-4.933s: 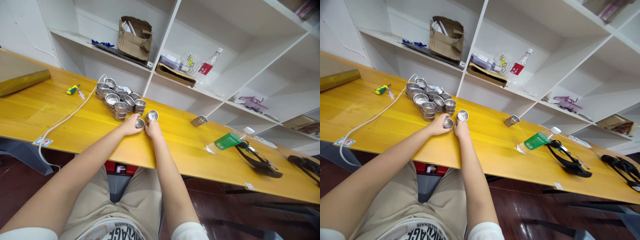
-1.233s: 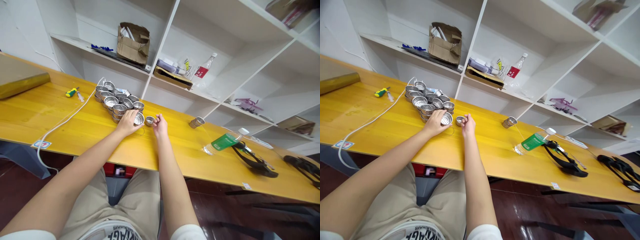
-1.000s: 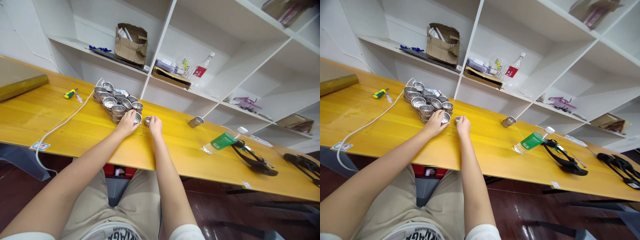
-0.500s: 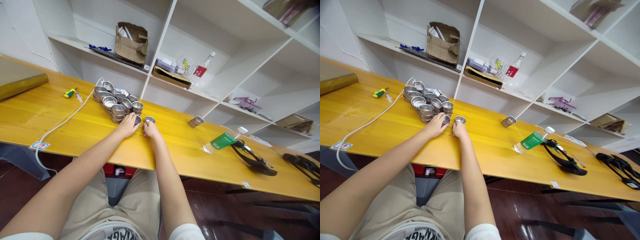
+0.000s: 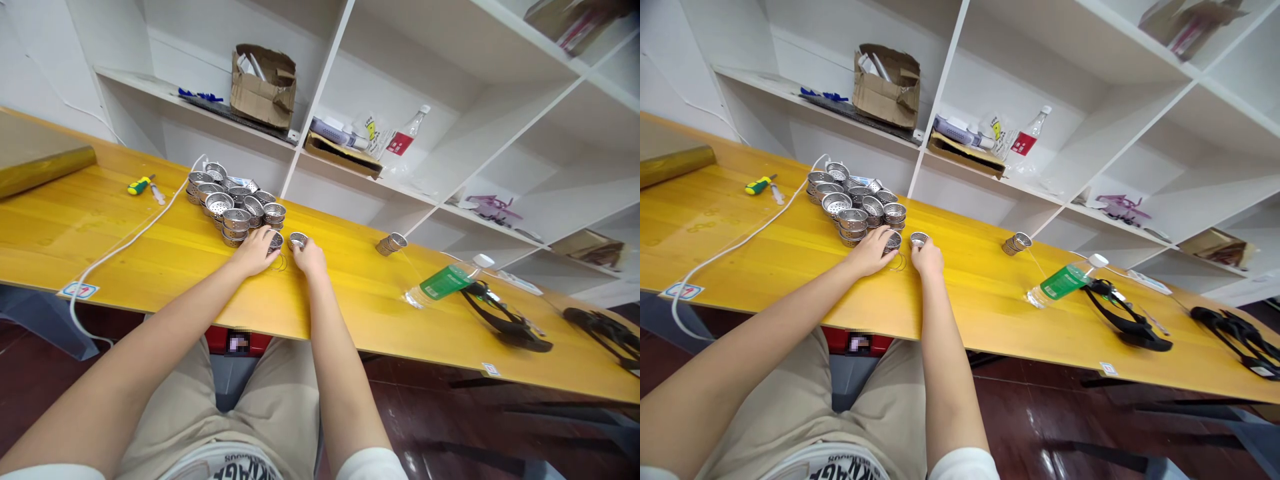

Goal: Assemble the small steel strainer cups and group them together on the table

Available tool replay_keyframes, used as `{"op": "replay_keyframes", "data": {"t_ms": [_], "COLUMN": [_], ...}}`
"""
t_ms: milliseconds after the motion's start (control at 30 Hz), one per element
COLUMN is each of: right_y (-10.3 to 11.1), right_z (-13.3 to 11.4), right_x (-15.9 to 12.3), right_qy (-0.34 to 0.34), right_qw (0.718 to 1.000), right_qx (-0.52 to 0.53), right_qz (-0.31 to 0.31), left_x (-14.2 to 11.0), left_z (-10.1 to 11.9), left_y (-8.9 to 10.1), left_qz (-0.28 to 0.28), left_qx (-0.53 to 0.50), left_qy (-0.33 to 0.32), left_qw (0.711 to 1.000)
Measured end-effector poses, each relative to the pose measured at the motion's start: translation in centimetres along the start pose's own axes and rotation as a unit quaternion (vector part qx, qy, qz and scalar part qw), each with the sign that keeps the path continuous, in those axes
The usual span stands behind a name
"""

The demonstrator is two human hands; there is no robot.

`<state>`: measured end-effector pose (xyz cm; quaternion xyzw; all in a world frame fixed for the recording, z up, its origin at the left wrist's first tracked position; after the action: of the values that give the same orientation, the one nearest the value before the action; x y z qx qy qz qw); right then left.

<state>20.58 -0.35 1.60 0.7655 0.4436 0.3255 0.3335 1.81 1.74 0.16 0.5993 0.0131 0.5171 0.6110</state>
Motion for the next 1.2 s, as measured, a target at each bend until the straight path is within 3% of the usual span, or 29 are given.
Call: {"op": "replay_keyframes", "data": {"t_ms": [100, 333, 500, 633, 767, 867, 1033, 1200], "right_y": [-0.3, 0.6, 1.2, 1.0, 0.4, 0.3, 0.7, 1.9], "right_z": [0.2, 0.2, -0.5, -1.8, -2.9, -3.3, -3.4, -4.0], "right_x": [0.1, 0.4, 0.3, -0.4, -1.2, -1.5, -1.8, -2.5], "right_qy": [-0.012, -0.032, 0.027, 0.116, 0.192, 0.219, 0.207, 0.261], "right_qw": [1.0, 0.998, 0.994, 0.984, 0.967, 0.957, 0.951, 0.928], "right_qx": [-0.005, 0.039, 0.071, 0.122, 0.165, 0.182, 0.216, 0.198], "right_qz": [-0.028, 0.024, 0.08, 0.066, 0.042, 0.051, 0.078, 0.175], "left_x": [0.0, -0.2, -0.1, -0.1, -0.1, 0.0, 0.1, 0.0], "left_z": [0.1, 0.8, 1.5, 1.9, 2.4, 2.4, 2.5, 2.5], "left_y": [0.2, 0.9, 1.7, 2.3, 2.4, 2.7, 3.0, 3.0], "left_qz": [0.001, -0.01, 0.038, 0.082, 0.083, 0.087, 0.081, 0.102], "left_qx": [0.005, 0.011, -0.01, -0.028, -0.022, -0.014, -0.004, 0.001], "left_qy": [-0.004, -0.017, -0.052, -0.101, -0.147, -0.134, -0.118, -0.113], "left_qw": [1.0, 1.0, 0.998, 0.991, 0.985, 0.987, 0.99, 0.988]}}
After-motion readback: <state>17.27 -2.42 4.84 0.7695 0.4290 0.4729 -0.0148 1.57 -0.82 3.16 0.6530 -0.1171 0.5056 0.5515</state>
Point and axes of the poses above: each hand's wrist, its own x-axis towards the middle knuckle, its own y-axis out of the back of the hand, z = x × y, the point moved 4 cm from there along x, towards the middle knuckle
